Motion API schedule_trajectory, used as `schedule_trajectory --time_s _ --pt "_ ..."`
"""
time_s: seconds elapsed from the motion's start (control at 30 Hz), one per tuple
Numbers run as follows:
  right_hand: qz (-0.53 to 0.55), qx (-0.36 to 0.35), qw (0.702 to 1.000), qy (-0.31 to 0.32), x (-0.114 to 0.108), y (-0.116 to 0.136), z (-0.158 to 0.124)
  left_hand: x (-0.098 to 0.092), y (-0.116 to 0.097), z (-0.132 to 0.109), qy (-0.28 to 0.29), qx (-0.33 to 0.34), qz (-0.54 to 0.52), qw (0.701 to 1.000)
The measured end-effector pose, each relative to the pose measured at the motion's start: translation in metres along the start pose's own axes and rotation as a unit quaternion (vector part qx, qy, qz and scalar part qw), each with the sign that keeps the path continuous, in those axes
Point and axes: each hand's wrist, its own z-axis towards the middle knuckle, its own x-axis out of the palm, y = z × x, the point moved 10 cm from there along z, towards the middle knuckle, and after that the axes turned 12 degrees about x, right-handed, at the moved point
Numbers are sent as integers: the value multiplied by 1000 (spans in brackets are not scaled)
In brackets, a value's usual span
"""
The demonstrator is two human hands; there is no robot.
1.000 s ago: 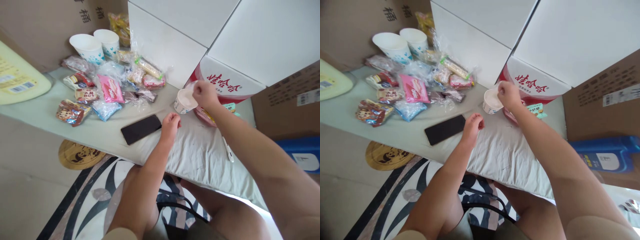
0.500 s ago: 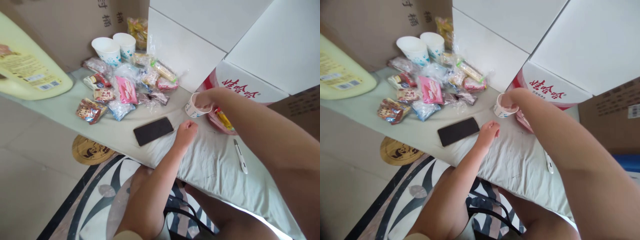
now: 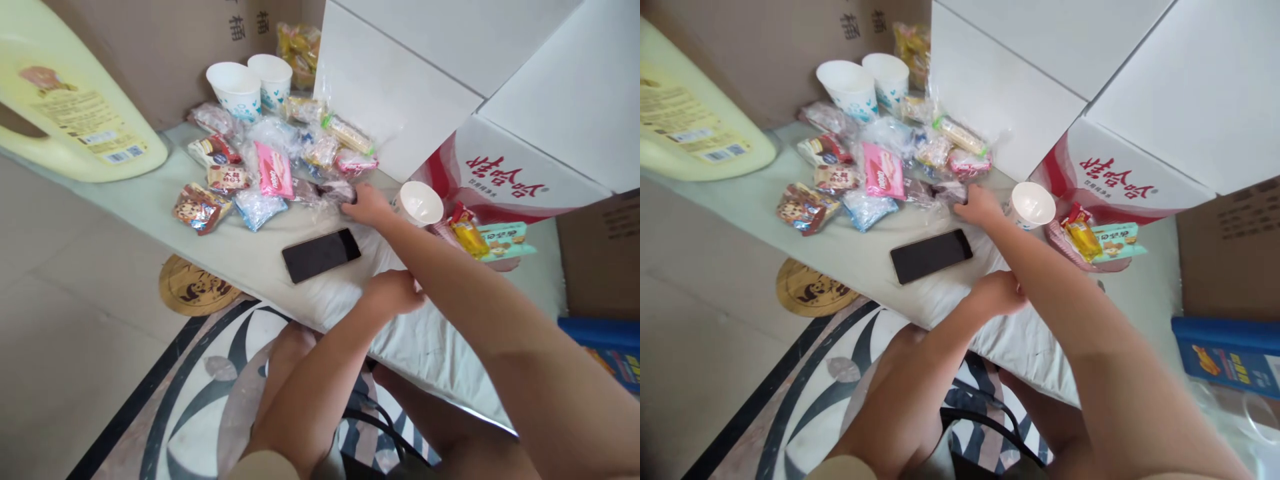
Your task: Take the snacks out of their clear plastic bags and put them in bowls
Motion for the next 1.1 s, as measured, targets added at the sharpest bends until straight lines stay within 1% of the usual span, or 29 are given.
schedule_trajectory --time_s 0.07,0.13,0.23,0.3,0.37,0.47,0.53,0.57,0.63,0.67,0.73,0.77,0.8,0.83,0.87,0.93,0.97,1.0,1.03,1.1 --pt "2 -16 999 -29 -17 -14 -20 2 -1 -1 25 17 36 999" --pt "10 -33 997 -70 -39 -32 -48 2 -3 0 38 28 73 996" --pt "58 -41 987 -141 -68 -68 -92 3 -5 5 24 37 80 996" --pt "106 -27 978 -180 -77 -95 -114 4 -5 9 3 43 75 996" --pt "154 -3 970 -189 -73 -118 -126 6 -3 13 -22 48 66 996" --pt "233 19 962 -139 -51 -136 -128 5 -1 20 -62 61 42 995" --pt "291 30 949 -114 -40 -144 -132 1 -1 23 -90 70 -1 993" --pt "321 35 939 -121 -39 -149 -137 0 0 24 -98 68 -34 992" --pt "379 48 908 -174 -44 -167 -157 -1 4 25 -113 42 -137 983" --pt "406 55 888 -210 -46 -179 -171 0 6 25 -122 20 -208 970" --pt "450 79 849 -266 -41 -207 -202 7 5 25 -126 -15 -363 923" --pt "465 95 835 -277 -33 -220 -216 13 1 26 -115 -25 -427 896" --pt "474 114 828 -277 -23 -230 -227 21 -5 28 -92 -28 -471 877" --pt "478 135 824 -272 -11 -240 -236 31 -13 30 -65 -25 -493 867" --pt "479 157 821 -267 0 -248 -245 40 -20 32 -42 -15 -497 867" --pt "468 198 819 -266 15 -260 -258 59 -30 36 -17 10 -472 881" --pt "456 211 822 -267 17 -263 -264 68 -32 38 -12 23 -454 891" --pt "440 211 832 -265 16 -264 -267 76 -34 41 -15 36 -436 899" --pt "422 196 847 -257 13 -264 -268 83 -34 43 -23 47 -419 906" --pt "378 150 880 -243 3 -264 -269 88 -31 48 -55 64 -388 918"
